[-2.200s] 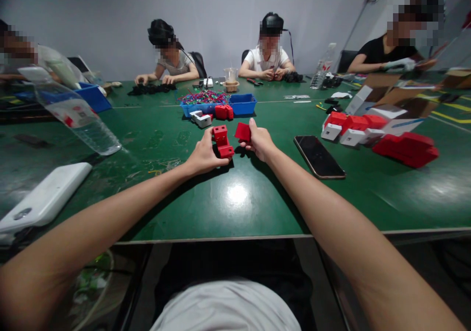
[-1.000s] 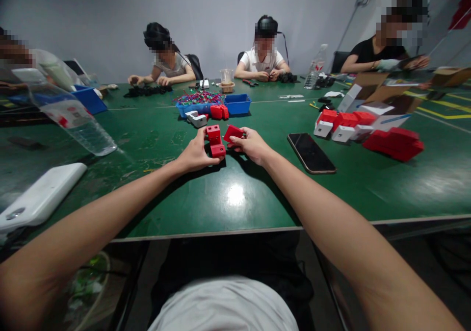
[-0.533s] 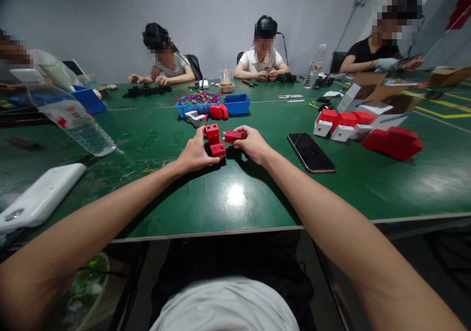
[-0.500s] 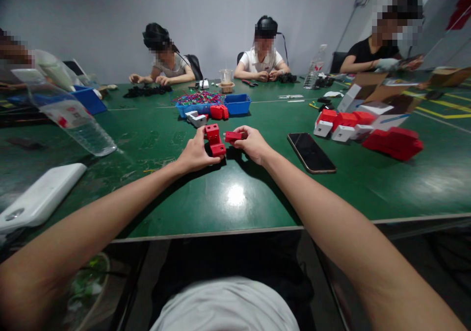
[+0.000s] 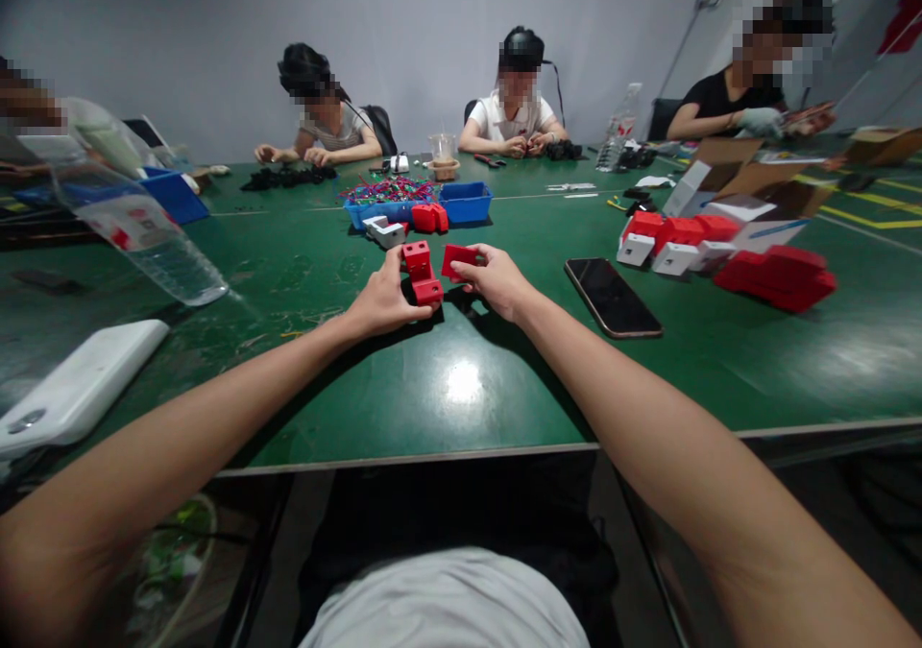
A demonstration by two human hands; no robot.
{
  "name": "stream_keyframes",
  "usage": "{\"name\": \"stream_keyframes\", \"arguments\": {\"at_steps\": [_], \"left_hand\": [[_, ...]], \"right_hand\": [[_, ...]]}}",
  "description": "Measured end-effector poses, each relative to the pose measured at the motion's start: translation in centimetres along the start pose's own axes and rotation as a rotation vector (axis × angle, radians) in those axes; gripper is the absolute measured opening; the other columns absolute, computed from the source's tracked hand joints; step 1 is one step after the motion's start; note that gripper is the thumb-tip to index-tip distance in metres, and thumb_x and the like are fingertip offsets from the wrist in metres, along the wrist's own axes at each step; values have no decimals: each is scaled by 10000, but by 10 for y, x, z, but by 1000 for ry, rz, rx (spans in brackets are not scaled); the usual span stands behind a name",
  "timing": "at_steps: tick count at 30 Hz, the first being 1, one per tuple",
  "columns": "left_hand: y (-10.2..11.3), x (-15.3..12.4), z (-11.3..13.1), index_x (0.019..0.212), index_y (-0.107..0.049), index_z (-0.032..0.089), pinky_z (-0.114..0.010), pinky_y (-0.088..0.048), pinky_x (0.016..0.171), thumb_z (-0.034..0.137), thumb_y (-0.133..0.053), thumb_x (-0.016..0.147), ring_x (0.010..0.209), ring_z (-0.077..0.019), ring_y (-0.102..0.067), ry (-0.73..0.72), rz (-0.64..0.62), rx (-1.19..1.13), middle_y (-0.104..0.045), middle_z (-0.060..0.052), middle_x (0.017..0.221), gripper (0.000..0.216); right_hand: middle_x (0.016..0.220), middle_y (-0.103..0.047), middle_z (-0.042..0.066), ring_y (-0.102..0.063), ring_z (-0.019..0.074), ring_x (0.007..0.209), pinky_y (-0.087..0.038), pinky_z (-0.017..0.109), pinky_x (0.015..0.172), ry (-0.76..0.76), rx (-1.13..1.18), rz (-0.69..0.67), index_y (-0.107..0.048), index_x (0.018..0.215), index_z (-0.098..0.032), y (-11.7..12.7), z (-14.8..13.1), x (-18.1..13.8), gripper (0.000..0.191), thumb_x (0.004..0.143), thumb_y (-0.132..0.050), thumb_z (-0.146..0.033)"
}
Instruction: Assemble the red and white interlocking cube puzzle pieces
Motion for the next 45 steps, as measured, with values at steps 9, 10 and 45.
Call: {"name": "stream_keyframes", "arguments": {"at_steps": [9, 10, 45], "left_hand": [[0, 0, 0, 1387, -359, 181, -529, -456, 1083, 374, -803, 622, 1279, -360, -567, -22, 6, -34, -540, -171, 1392, 905], [0, 0, 0, 1384, -362, 180, -531, -458, 1080, 367, -801, 623, 1274, -360, -571, -18, 4, -35, -545, -170, 1386, 899], [-3, 1, -1, 1372, -359, 145, -531, -462, 1067, 362, -797, 622, 1246, -353, -581, -12, -13, -53, -556, -182, 1352, 895]], "right_hand": [[628, -644, 2, -573, 99, 478, -351, 200, 412, -176, 86, 34, -604, 878, -158, -5, 0, -8, 169, 972, -472, -113], [625, -643, 4, -573, 101, 476, -354, 205, 414, -191, 106, 36, -609, 875, -155, -5, 0, -9, 186, 975, -458, -116], [470, -456, -43, -328, 64, 351, -249, 169, 365, -271, 140, 37, -563, 802, -168, -4, 5, -12, 381, 1064, -355, -349]]}}
Point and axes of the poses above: each hand's wrist, its own x-axis towards the middle knuckle, its own y-axis out of the back of the hand, z = x × y, the point moved 8 cm from there along x, towards the middle knuckle
